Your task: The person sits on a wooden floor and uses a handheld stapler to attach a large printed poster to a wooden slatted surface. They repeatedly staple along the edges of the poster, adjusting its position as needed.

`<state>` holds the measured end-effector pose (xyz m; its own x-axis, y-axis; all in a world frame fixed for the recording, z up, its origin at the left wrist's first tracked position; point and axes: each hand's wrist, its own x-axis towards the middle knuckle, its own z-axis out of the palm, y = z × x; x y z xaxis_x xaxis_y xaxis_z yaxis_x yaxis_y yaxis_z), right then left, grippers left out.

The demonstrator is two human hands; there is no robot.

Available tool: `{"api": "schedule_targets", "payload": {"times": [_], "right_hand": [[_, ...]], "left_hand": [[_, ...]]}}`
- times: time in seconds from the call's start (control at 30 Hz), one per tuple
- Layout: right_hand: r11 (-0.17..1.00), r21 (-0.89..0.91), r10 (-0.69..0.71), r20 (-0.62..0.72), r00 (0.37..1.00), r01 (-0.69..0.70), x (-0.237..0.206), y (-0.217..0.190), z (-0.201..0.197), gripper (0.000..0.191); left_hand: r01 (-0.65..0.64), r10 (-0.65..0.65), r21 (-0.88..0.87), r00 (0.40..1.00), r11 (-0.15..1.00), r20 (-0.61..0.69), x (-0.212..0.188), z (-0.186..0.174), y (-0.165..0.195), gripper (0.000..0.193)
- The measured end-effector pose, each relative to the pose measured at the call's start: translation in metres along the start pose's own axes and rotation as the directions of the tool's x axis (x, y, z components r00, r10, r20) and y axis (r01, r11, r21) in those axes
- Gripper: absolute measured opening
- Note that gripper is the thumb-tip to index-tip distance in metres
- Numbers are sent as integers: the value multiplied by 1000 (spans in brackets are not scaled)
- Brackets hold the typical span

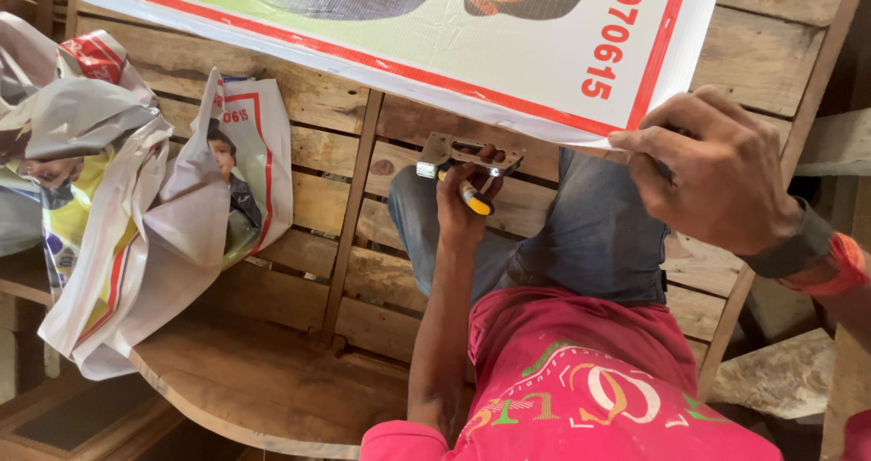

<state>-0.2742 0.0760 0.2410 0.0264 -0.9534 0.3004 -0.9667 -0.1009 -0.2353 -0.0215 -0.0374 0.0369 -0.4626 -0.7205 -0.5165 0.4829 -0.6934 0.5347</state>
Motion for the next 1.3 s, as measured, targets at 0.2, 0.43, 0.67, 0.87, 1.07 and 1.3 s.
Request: {"api": "schedule_targets", "payload": {"times": [0.2, 0.43, 0.67, 0.87, 1.07, 1.3], "right_hand": [[943, -73, -325, -6, 946, 324, -9, 10, -7, 23], [850, -256, -501, -121, 857, 460, -30, 30, 21, 24], [870, -303, -464, -243, 852, 388, -41, 31, 37, 22], [732, 666, 477, -350, 806, -144, -49, -21, 61, 43], [169, 958, 811, -1, 585, -233, -55, -34, 95, 22], [30, 1000, 831, -24, 556, -1, -72, -37, 115, 24]], "left_hand": [[22, -21, -41, 1000, 999, 17, 1, -9, -5, 37], [67, -67, -15, 998, 998, 13, 1, -15, -7, 46], [19, -19, 12, 1000, 1000, 12, -3, -16, -9, 47], [41, -40, 66, 999, 997, -29, -12, -9, -7, 46], [-4, 8, 126, 1000, 992, -27, -24, -11, -11, 42], [-3, 4, 85, 1000, 996, -3, -26, -10, -19, 41]]}}
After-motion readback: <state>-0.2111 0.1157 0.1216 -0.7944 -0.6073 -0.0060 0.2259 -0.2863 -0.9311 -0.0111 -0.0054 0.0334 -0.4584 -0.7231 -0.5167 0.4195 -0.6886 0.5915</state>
